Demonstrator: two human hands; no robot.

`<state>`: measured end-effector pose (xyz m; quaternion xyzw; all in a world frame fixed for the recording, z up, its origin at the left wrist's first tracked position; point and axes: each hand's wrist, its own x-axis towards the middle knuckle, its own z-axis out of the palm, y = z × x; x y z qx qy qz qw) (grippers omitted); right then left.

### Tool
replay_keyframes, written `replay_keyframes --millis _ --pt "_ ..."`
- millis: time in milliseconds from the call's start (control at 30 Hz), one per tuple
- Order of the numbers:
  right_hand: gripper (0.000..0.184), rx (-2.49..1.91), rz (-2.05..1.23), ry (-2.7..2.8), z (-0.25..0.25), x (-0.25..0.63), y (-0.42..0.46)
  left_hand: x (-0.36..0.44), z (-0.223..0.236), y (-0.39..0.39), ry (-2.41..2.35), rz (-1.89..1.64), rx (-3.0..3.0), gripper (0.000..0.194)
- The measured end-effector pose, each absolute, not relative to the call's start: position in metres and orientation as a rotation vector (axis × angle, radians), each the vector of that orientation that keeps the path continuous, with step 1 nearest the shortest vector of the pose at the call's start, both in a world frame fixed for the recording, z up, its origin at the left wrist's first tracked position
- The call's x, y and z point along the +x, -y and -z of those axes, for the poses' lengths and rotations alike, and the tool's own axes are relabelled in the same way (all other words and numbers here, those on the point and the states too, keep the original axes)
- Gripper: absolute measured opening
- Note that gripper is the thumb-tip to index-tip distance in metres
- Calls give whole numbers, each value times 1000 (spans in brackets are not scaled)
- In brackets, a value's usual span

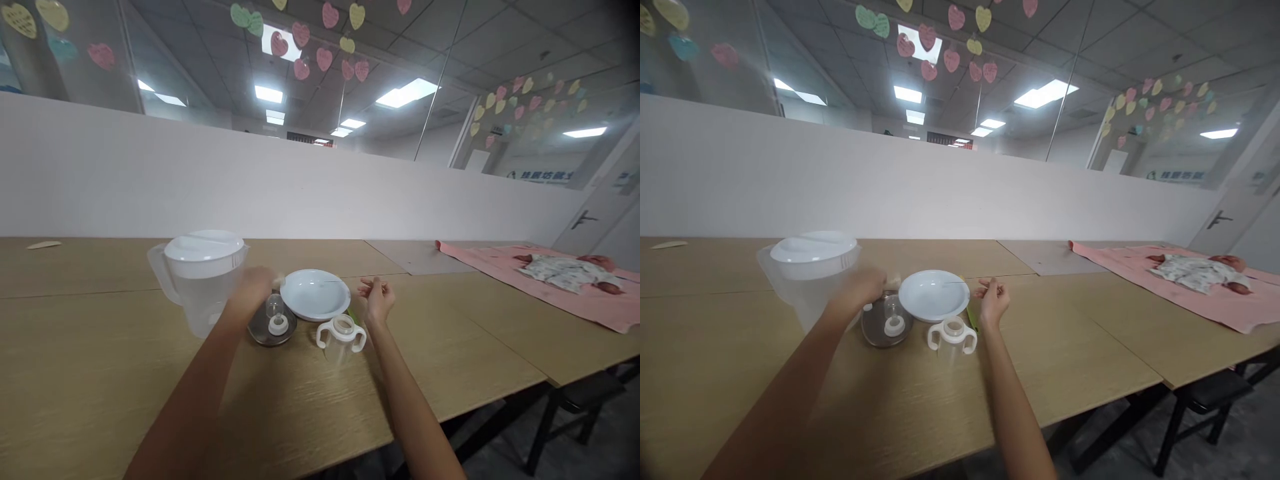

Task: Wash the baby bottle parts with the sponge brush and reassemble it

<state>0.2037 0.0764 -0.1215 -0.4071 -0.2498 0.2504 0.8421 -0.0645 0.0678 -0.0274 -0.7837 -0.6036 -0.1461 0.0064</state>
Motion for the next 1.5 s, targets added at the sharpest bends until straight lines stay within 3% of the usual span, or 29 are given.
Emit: replay_keyframes --millis 133,367,500,833,1500 --pt "20 -630 -750 262 123 219 -82 -56 11 -64 1689 729 -2560 22" --pt "19 -472 -981 217 126 228 -84 -17 27 -69 1338 1154 -2875 22" --pt "13 -367 -1125 190 123 230 -81 -6 38 -68 1236 1073 -2924 24" --pt "28 -69 -1222 253 103 227 -63 5 61 -78 1278 774 -2929 26" --pt "17 -284 -1153 543 99 216 -60 8 56 -69 1390 719 -2824 34"
